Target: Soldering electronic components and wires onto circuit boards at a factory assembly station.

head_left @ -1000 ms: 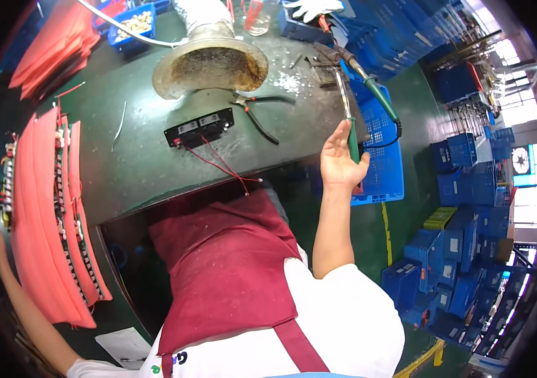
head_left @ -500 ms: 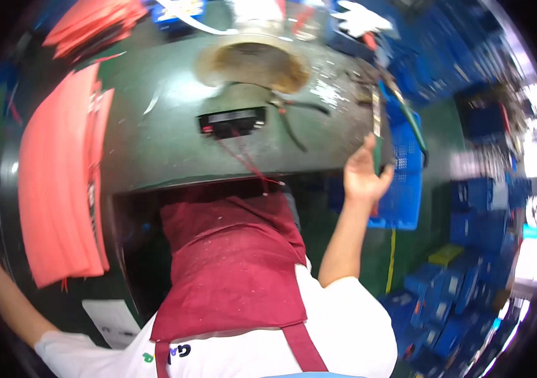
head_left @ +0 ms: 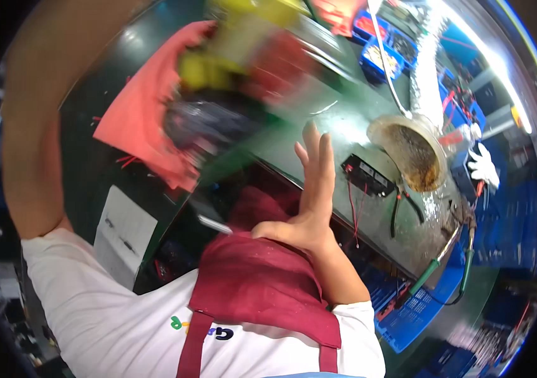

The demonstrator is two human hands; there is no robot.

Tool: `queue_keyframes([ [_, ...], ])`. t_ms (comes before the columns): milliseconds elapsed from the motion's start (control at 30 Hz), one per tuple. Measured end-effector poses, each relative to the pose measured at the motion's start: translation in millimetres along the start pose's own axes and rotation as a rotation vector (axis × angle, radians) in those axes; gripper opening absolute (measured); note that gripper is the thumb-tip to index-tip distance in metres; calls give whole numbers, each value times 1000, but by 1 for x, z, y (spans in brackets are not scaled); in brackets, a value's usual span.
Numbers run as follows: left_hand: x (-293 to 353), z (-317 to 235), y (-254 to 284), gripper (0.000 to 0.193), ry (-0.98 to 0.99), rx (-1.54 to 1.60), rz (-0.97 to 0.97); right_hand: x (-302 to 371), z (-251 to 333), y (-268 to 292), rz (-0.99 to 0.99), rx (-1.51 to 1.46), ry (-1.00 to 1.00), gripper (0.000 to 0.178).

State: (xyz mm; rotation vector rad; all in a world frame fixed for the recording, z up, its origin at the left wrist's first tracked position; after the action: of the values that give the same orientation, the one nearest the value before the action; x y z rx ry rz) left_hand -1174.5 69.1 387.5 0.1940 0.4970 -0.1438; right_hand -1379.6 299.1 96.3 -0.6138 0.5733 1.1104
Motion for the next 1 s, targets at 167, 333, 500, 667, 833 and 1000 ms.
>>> queue_keyframes([
  [167,31,-45,81,78,8,879,-333,55,27,-70,463,382,241,66],
  [333,32,-17,80,38,67,764,189,74,26,-106,-536,-260,-398,44],
  [500,180,-30,6,101,96,1464,692,90,20,-44,-449,-277,-454,57],
  [667,289,-103,-17,102,217,1072,819,87,2,-12,-396,-487,-350,70],
  [833,295,-82,-76,57,637,1073,434,100,-1,29,-397,-413,-375,72],
  [1000,257,8,-187,39,1296,895,83,105,3,37,-475,-348,-366,68],
])
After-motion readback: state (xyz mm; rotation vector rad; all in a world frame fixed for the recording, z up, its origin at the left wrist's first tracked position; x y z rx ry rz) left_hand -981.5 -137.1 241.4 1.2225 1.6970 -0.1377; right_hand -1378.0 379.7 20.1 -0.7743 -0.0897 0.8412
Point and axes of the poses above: each hand's wrist, its own x-axis away from the middle knuckle, its own y-axis out of the back of the hand, z = x × y, the point moved 3 cm from there along -x, towards the middle knuckle, and after that the axes turned 6 degrees about -x, right-handed, at the moved point
